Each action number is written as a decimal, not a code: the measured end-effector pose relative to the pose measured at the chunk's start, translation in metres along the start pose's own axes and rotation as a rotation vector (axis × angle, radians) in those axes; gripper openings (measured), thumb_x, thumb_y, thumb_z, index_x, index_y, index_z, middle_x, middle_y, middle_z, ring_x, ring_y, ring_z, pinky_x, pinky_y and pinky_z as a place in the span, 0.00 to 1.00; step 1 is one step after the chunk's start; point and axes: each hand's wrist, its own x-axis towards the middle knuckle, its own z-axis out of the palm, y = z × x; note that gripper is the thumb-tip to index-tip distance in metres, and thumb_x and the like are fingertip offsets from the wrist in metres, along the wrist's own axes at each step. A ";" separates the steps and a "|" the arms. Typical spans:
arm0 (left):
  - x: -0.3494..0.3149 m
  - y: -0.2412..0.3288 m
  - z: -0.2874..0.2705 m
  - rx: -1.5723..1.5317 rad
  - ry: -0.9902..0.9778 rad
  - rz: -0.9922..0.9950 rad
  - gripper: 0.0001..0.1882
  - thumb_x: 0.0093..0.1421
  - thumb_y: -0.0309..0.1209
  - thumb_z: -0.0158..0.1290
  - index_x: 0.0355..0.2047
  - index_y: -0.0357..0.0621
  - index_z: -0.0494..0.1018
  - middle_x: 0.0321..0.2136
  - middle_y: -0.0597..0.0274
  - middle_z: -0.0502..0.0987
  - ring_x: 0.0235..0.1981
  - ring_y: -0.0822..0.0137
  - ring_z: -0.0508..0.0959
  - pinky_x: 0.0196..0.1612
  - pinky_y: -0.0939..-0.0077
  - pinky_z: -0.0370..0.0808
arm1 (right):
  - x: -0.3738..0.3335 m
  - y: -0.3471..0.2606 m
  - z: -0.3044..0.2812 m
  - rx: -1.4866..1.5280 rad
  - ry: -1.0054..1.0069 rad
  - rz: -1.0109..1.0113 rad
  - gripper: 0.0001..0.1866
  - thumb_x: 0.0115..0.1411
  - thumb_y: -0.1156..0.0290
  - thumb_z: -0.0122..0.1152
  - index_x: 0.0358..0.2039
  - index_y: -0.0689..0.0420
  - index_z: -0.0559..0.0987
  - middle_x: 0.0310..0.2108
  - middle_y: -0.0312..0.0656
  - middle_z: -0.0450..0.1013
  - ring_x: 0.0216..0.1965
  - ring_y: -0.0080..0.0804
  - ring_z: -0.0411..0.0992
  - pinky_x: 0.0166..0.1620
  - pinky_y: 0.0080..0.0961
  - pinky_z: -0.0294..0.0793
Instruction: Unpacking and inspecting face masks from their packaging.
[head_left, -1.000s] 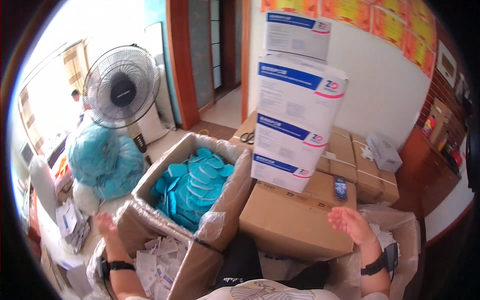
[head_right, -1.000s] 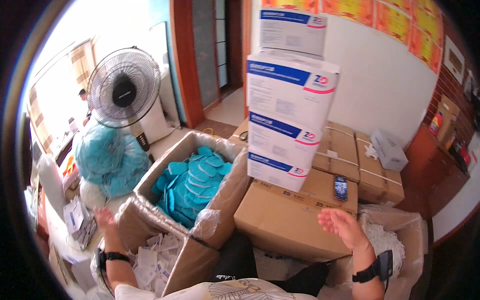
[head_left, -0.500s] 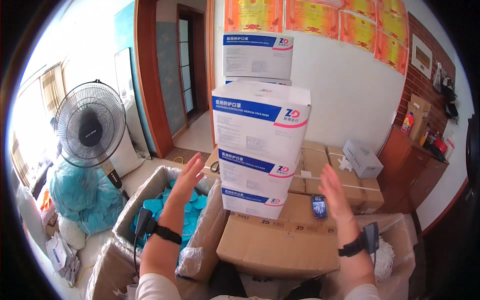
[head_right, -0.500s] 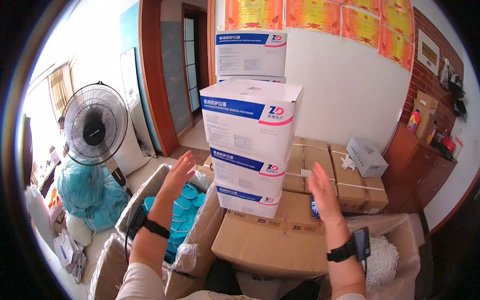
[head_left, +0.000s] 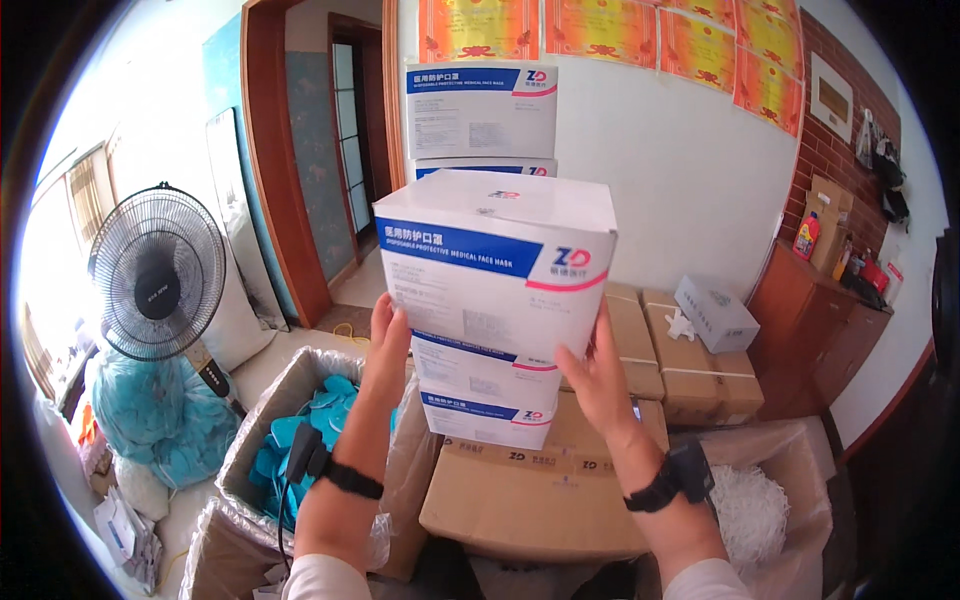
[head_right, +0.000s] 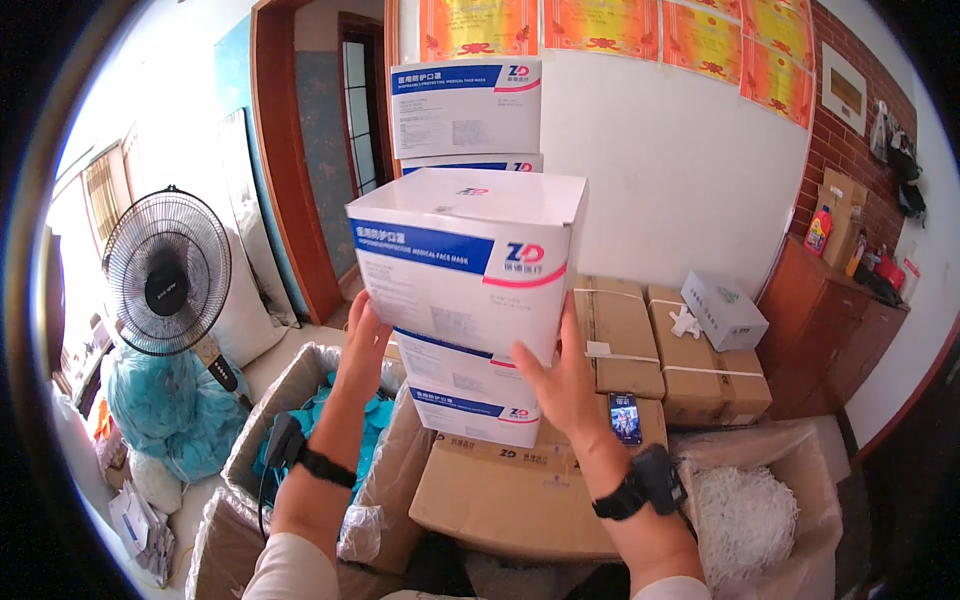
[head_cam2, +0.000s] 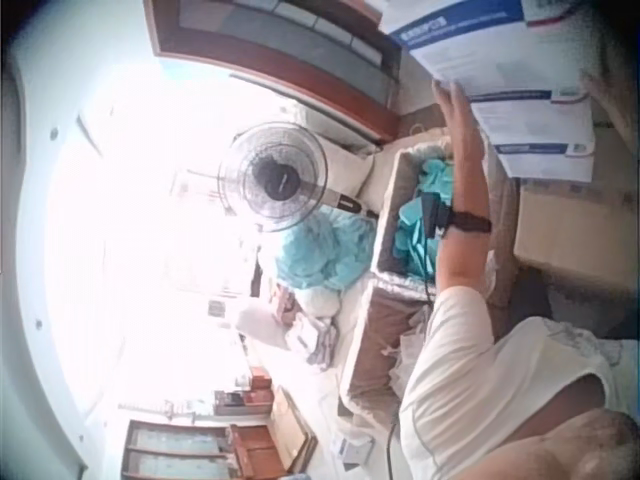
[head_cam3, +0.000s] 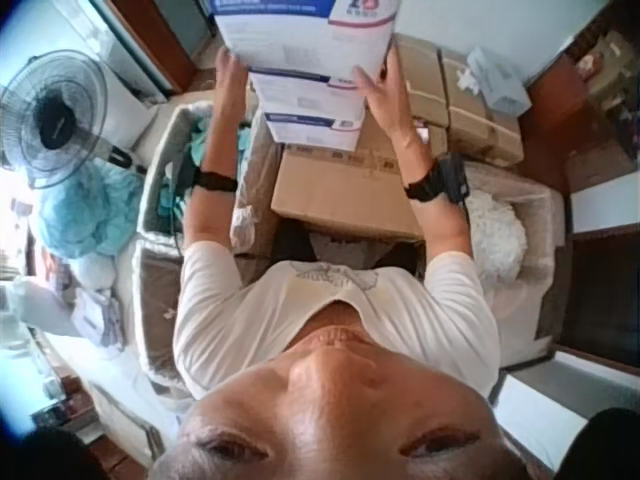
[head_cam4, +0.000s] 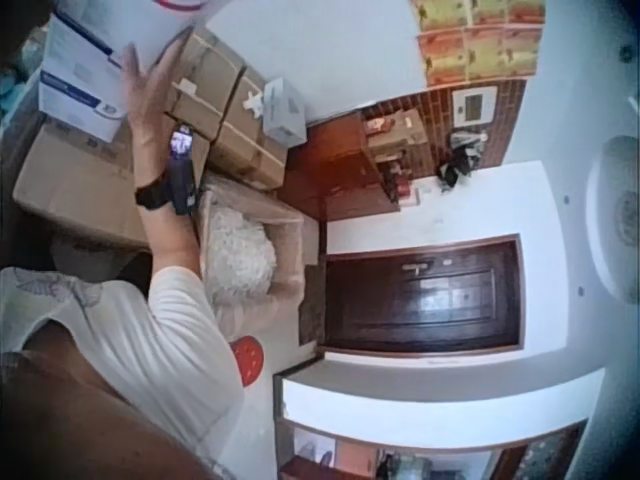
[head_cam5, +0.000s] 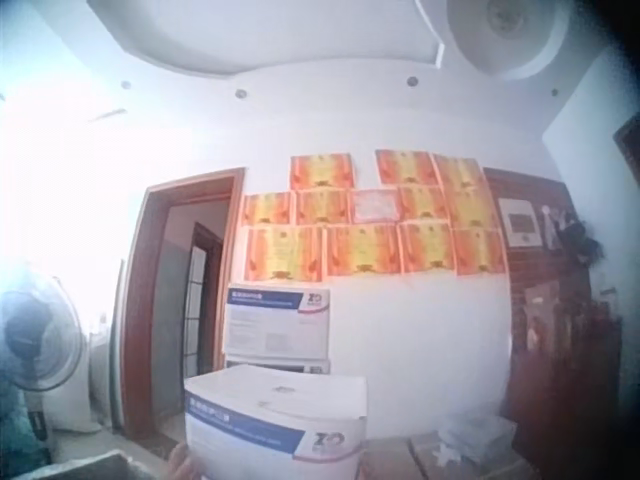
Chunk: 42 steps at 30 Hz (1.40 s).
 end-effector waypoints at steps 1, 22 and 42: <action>-0.016 0.001 0.004 -0.028 0.042 0.057 0.30 0.61 0.45 0.39 0.57 0.45 0.45 0.56 0.58 0.51 0.59 0.64 0.51 0.59 0.67 0.46 | -0.018 -0.004 -0.002 -0.055 0.001 -0.052 0.43 0.51 0.72 0.56 0.59 0.64 0.40 0.57 0.48 0.49 0.59 0.34 0.49 0.58 0.28 0.48; -0.293 -0.155 -0.008 0.373 0.051 -0.698 0.26 0.60 0.50 0.39 0.49 0.43 0.56 0.47 0.58 0.61 0.48 0.66 0.60 0.52 0.74 0.55 | -0.341 0.050 -0.070 0.224 0.422 0.970 0.30 0.60 0.44 0.32 0.57 0.49 0.52 0.56 0.37 0.52 0.59 0.32 0.49 0.56 0.37 0.50; -0.240 -0.082 0.006 1.126 -0.361 0.239 0.12 0.49 0.31 0.53 0.36 0.49 0.70 0.42 0.59 0.68 0.51 0.57 0.63 0.56 0.53 0.50 | -0.189 0.020 0.000 -1.001 -0.498 0.200 0.16 0.48 0.62 0.59 0.37 0.54 0.75 0.46 0.45 0.67 0.50 0.43 0.62 0.51 0.36 0.59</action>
